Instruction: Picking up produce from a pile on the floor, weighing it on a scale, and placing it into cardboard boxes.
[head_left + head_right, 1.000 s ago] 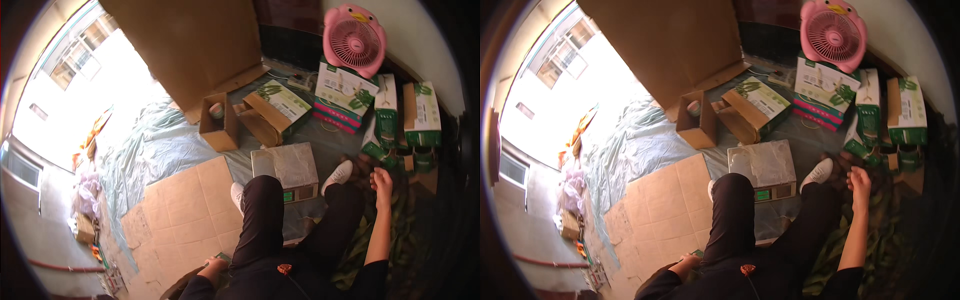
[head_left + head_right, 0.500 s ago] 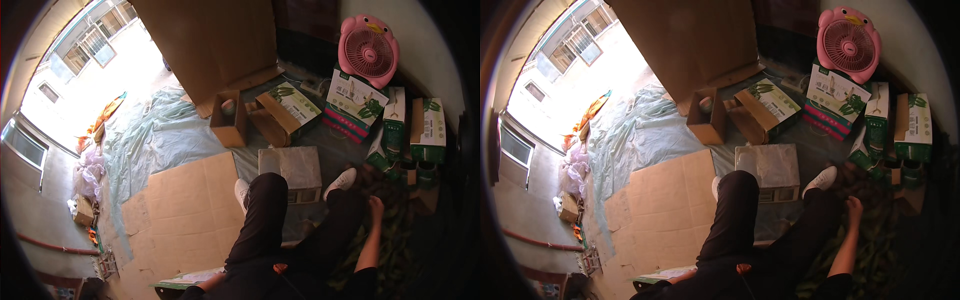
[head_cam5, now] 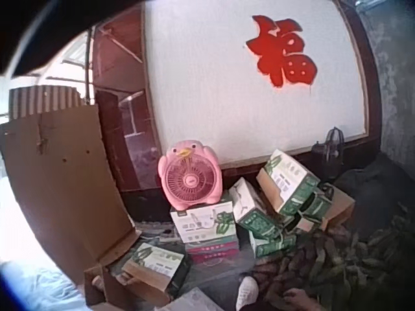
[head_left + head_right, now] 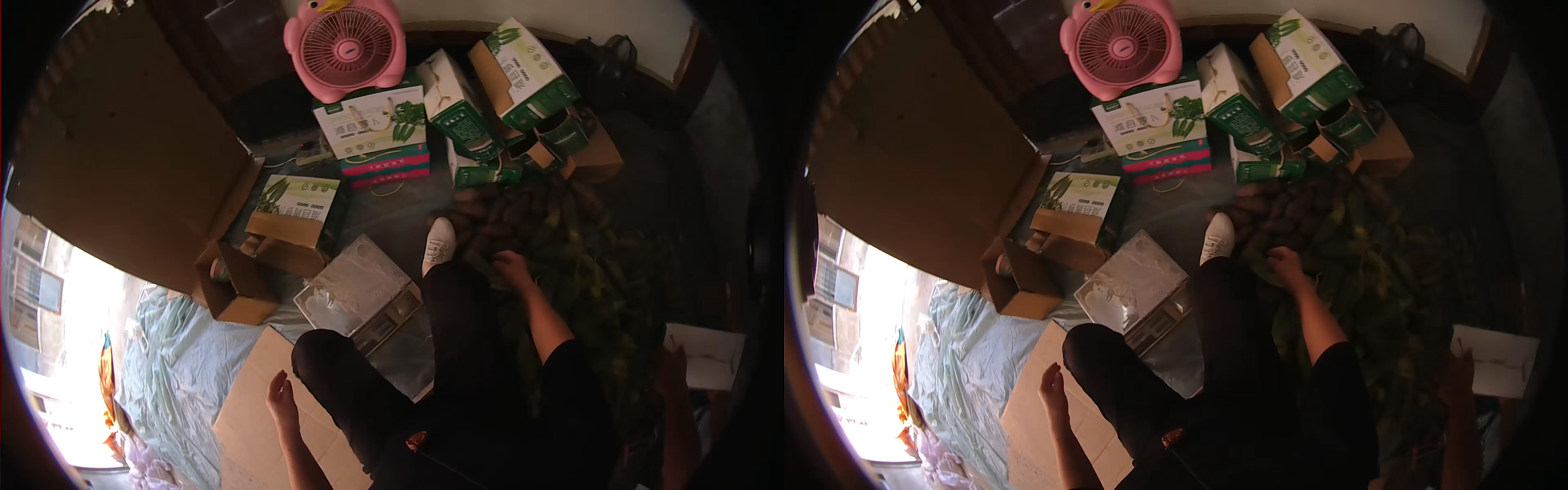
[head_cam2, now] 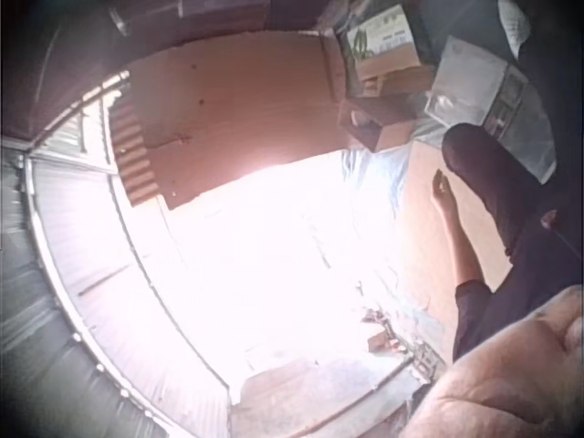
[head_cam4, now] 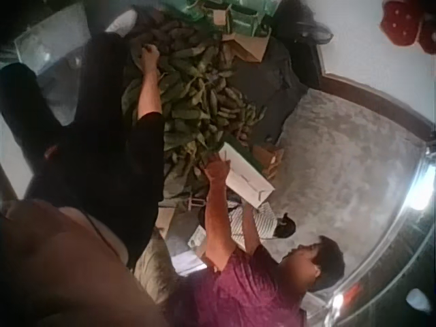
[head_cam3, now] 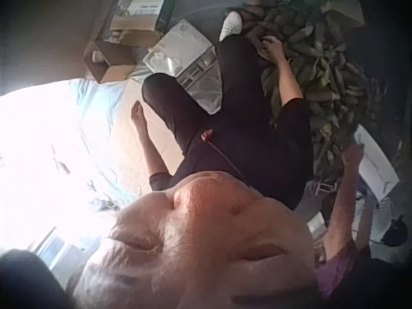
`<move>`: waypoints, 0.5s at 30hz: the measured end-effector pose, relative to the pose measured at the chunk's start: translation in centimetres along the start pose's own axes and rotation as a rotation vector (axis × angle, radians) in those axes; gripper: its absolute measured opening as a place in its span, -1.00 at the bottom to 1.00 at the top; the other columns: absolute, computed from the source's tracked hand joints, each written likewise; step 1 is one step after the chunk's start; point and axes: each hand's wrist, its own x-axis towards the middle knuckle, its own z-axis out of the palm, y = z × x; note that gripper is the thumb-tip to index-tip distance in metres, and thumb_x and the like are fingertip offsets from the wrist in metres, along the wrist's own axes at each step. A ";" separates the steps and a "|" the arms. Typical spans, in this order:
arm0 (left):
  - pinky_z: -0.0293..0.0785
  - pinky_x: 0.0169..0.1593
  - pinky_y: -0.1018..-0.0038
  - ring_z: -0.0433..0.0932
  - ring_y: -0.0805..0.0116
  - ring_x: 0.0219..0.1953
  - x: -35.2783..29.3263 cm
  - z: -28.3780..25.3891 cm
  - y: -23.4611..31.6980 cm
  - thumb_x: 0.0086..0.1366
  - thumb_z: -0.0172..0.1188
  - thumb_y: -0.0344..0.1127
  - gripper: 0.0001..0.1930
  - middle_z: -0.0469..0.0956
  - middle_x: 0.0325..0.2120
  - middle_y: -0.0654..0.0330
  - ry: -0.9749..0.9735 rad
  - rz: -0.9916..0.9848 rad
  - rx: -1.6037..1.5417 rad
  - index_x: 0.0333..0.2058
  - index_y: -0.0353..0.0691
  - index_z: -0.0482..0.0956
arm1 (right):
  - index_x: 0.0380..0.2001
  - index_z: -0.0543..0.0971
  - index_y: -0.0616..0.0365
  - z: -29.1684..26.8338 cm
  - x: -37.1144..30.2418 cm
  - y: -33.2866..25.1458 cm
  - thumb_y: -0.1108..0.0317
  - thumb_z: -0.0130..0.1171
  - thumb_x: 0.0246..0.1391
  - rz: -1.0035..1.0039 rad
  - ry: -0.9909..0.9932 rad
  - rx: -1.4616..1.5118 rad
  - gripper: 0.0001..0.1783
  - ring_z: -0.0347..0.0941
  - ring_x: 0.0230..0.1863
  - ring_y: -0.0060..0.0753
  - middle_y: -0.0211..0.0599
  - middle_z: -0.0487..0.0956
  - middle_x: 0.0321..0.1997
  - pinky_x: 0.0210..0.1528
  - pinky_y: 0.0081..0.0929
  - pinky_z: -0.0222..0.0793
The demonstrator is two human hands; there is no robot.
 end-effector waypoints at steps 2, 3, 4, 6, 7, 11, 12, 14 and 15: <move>0.37 0.00 0.40 0.49 0.24 -0.09 2.8 2.5 6.4 0.18 0.05 -0.49 -0.73 0.52 -0.17 0.06 -0.096 0.211 0.094 -0.12 -0.33 0.50 | -0.23 0.55 0.24 -1.4 -0.3 0.2 0.39 0.19 -0.15 0.066 0.041 0.063 -0.67 0.52 -0.25 -0.38 -0.21 0.59 -0.29 -0.18 -0.45 0.43; 0.33 0.03 0.37 0.46 0.14 -0.06 3.4 3.9 9.6 0.13 0.08 -0.50 -0.73 0.51 -0.18 0.05 -0.146 0.276 0.125 -0.14 -0.32 0.50 | -0.26 0.57 0.22 -1.8 -0.5 0.2 0.40 0.18 -0.18 0.097 0.037 0.113 -0.69 0.53 -0.25 -0.35 -0.20 0.59 -0.30 -0.17 -0.42 0.43; 0.33 0.03 0.37 0.46 0.14 -0.06 3.9 5.2 11.9 0.13 0.08 -0.50 -0.73 0.51 -0.18 0.05 -0.168 0.290 0.120 -0.14 -0.32 0.50 | -0.26 0.57 0.22 -2.1 -0.3 0.5 0.40 0.18 -0.18 0.109 0.061 0.112 -0.69 0.53 -0.25 -0.35 -0.20 0.59 -0.30 -0.17 -0.42 0.43; 0.33 0.02 0.33 0.44 0.08 -0.05 4.6 7.6 15.1 0.11 0.10 -0.49 -0.72 0.49 -0.15 0.04 -0.318 0.492 0.222 -0.14 -0.30 0.50 | -0.28 0.57 0.24 -2.5 0.4 1.6 0.40 0.18 -0.17 0.043 0.087 0.066 -0.71 0.53 -0.28 -0.36 -0.20 0.59 -0.33 -0.22 -0.43 0.44; 0.32 0.02 0.30 0.41 0.06 -0.04 4.7 8.4 16.0 0.08 0.14 -0.49 -0.70 0.47 -0.14 0.05 -0.378 0.486 0.255 -0.15 -0.27 0.51 | -0.28 0.57 0.24 -2.5 0.7 1.9 0.40 0.18 -0.17 0.054 0.108 0.063 -0.71 0.53 -0.28 -0.36 -0.20 0.59 -0.33 -0.22 -0.43 0.44; 0.23 0.06 0.24 0.39 0.08 -0.05 6.0 9.6 15.5 0.01 0.22 -0.40 -0.66 0.47 -0.16 0.10 -0.455 0.645 0.442 -0.16 -0.21 0.53 | -0.31 0.55 0.26 -1.6 2.9 -0.9 0.43 0.16 -0.13 0.100 0.073 0.278 -0.76 0.49 -0.44 -0.45 -0.25 0.56 -0.43 -0.38 -0.49 0.41; 0.20 0.07 0.21 0.38 0.08 -0.04 5.9 10.0 15.5 0.01 0.23 -0.38 -0.67 0.48 -0.17 0.11 -0.471 0.631 0.509 -0.18 -0.21 0.53 | -0.32 0.55 0.26 -2.0 3.4 -1.7 0.45 0.16 -0.11 0.152 0.063 0.325 -0.78 0.47 -0.50 -0.49 -0.28 0.54 -0.47 -0.42 -0.51 0.39; 0.18 0.08 0.18 0.37 0.07 -0.03 6.0 10.2 15.5 0.00 0.23 -0.37 -0.69 0.48 -0.17 0.11 -0.468 0.689 0.591 -0.21 -0.21 0.53 | -0.32 0.53 0.26 -3.0 4.9 -2.8 0.48 0.13 -0.08 0.156 0.099 0.352 -0.81 0.43 -0.56 -0.54 -0.35 0.51 -0.51 -0.48 -0.55 0.35; 0.18 0.07 0.17 0.37 0.05 -0.03 6.0 10.4 15.4 -0.01 0.23 -0.36 -0.71 0.49 -0.19 0.11 -0.446 0.727 0.585 -0.24 -0.22 0.53 | -0.30 0.52 0.28 -3.7 5.4 -3.9 0.50 0.11 -0.05 0.158 0.104 0.400 -0.82 0.41 -0.55 -0.55 -0.35 0.50 -0.49 -0.49 -0.57 0.34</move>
